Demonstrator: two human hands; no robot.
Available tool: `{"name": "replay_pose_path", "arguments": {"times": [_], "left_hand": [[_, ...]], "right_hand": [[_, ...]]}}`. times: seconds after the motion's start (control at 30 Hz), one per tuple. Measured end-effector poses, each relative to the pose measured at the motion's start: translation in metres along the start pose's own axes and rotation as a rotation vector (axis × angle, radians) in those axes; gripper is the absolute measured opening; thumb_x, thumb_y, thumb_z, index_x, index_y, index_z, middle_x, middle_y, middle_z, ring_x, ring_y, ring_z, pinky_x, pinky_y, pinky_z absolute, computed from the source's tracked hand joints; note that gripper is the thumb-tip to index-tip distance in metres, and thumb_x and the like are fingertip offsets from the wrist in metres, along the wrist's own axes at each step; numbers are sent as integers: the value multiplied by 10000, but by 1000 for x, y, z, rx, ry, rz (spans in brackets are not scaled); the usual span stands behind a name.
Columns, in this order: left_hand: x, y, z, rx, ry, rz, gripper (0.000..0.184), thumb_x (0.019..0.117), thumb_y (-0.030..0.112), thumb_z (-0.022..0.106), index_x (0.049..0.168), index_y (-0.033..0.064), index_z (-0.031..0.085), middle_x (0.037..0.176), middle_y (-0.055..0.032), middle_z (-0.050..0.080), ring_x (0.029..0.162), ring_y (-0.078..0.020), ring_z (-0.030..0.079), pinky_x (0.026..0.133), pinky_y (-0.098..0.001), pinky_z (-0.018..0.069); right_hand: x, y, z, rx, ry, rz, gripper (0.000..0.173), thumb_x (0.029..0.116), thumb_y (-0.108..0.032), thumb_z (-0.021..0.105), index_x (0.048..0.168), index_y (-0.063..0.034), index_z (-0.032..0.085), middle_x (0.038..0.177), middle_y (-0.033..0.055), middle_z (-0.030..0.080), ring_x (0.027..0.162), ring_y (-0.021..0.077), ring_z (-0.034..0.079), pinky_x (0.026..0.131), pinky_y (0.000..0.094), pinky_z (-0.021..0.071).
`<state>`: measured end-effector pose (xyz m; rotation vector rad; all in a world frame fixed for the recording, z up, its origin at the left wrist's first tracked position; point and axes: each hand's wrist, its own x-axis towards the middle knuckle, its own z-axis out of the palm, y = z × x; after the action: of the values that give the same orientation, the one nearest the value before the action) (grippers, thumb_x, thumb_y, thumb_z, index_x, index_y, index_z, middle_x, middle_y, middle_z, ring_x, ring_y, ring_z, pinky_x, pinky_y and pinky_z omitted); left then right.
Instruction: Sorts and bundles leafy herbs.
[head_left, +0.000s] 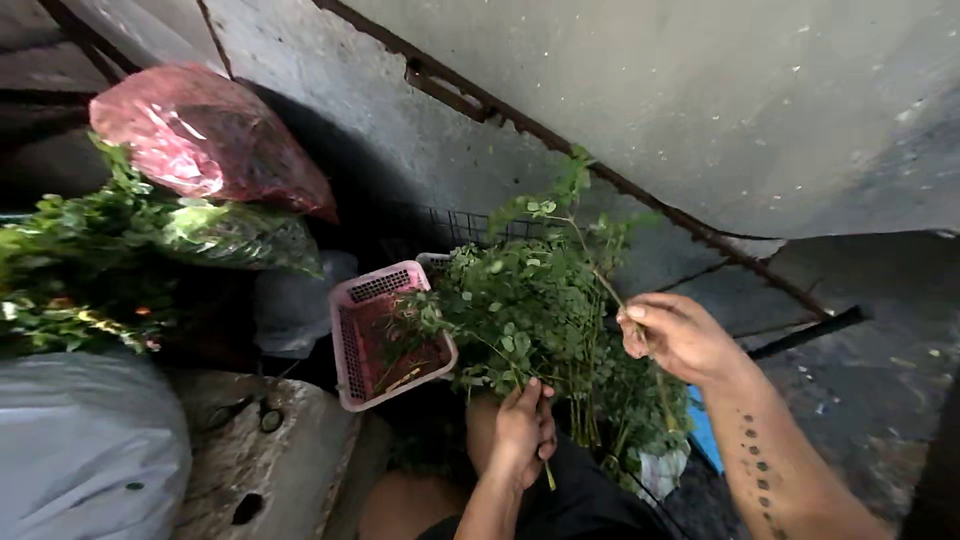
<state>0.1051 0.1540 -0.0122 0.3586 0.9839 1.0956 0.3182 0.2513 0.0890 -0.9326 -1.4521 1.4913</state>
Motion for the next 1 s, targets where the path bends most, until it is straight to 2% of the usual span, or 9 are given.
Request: {"name": "replay_pose_path", "arguments": {"times": [0.13, 0.23, 0.33, 0.47, 0.6, 0.7, 0.83, 0.9, 1.0], "left_hand": [[10, -9, 0, 6, -89, 48, 434, 1130, 400, 307, 1213, 79, 588, 617, 31, 431, 410, -61, 375, 367, -198, 368], [22, -15, -9, 14, -103, 107, 535, 1118, 489, 227, 1255, 123, 592, 706, 0, 537, 440, -65, 401, 389, -204, 382], [29, -15, -14, 56, 10, 89, 491, 1105, 493, 338, 1273, 133, 627, 702, -39, 579, 453, -91, 455, 400, -228, 406], [29, -23, -19, 136, 146, 44, 430, 1070, 463, 498, 1167, 70, 645, 777, -82, 641, 538, -129, 572, 447, -257, 476], [24, -19, -20, 162, 182, 47, 443, 1062, 445, 527, 1193, 33, 626, 826, -97, 673, 670, -163, 653, 579, -311, 554], [24, -19, -21, 211, 198, 51, 435, 1065, 438, 524, 1161, 30, 640, 813, -90, 666, 663, -153, 643, 587, -307, 549], [27, -13, -26, 331, 182, 72, 470, 1105, 436, 410, 975, 36, 620, 682, -38, 571, 513, -119, 522, 462, -271, 468], [23, -5, -25, 368, 127, 103, 449, 1122, 396, 370, 976, 28, 581, 671, -30, 539, 497, -117, 497, 464, -261, 471], [15, 14, -18, 287, 15, 146, 404, 1135, 336, 326, 984, 27, 538, 669, -47, 537, 506, -154, 547, 506, -313, 557]], "right_hand": [[3, 34, 31, -86, -52, -53, 175, 1014, -134, 528, 1023, -58, 686, 852, -15, 700, 672, 69, 646, 648, 243, 580], [-5, 55, 65, -466, -83, 108, 215, 1037, -191, 583, 1093, -31, 715, 875, 25, 711, 678, 99, 654, 652, 282, 582], [-15, 80, 92, -856, -158, 320, 290, 1032, -301, 581, 1136, -73, 725, 992, 96, 727, 855, 210, 711, 826, 435, 594], [-20, 90, 104, -1065, -264, 388, 313, 1009, -363, 583, 1067, -97, 737, 1036, 109, 732, 1029, 281, 696, 909, 528, 546], [-31, 84, 115, -1130, -371, 446, 359, 1041, -387, 522, 1176, -76, 641, 1071, 149, 704, 1056, 332, 683, 906, 556, 540], [-35, 81, 117, -1199, -437, 434, 336, 1064, -362, 480, 1168, -77, 626, 1042, 148, 709, 1041, 334, 693, 890, 543, 547], [-20, 63, 85, -1069, -543, 418, 394, 1041, -431, 567, 1238, -112, 686, 1144, 140, 711, 1083, 322, 682, 970, 570, 528], [-3, 54, 50, -1025, -418, 434, 387, 1055, -425, 546, 1253, -123, 684, 1141, 117, 717, 1027, 286, 706, 943, 550, 557], [25, 66, -4, -1062, -43, 444, 359, 1064, -376, 541, 1234, -100, 696, 1141, 162, 717, 1056, 348, 694, 960, 609, 522]]}}
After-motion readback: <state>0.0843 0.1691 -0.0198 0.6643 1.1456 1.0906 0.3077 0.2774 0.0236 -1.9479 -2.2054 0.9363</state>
